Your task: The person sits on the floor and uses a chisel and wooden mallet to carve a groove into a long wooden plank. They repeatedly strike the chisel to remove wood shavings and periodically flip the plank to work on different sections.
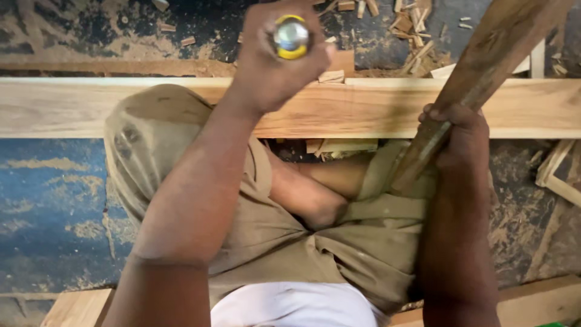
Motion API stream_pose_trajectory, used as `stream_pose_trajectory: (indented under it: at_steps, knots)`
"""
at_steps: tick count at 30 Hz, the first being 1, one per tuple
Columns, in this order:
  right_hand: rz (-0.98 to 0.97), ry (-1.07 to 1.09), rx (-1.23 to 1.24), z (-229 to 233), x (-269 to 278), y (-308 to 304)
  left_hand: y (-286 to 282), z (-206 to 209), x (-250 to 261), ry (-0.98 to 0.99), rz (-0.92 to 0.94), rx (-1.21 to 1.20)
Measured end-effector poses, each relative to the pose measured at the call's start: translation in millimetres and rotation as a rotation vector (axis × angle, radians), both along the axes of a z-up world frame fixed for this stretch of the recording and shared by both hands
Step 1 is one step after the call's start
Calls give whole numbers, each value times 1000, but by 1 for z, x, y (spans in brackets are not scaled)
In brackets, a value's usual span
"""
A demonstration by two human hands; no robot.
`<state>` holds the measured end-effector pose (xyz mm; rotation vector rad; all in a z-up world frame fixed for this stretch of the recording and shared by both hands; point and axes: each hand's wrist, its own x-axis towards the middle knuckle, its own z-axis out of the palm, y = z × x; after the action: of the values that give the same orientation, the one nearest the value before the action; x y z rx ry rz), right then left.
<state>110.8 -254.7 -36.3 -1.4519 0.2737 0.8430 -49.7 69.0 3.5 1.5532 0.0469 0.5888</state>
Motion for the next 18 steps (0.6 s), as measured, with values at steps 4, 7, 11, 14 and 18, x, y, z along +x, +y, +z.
stream_pose_trajectory:
  at_steps: [4,7,11,14,18]
  knots:
    - [26,-36,-13,-1,-2,3,-4,-4,1,35,-5,25]
    - [108,-41,-16,-4,0,2,-8,-6,0,63,-37,-70]
    - [73,-21,-86,-4,-4,5,-9,-13,4,56,-23,-35]
    - [67,-35,-71,-1,-4,7,-12,-14,8,47,-29,2]
    - [61,-43,-68,0,-6,7,-10,-15,5,57,-70,39]
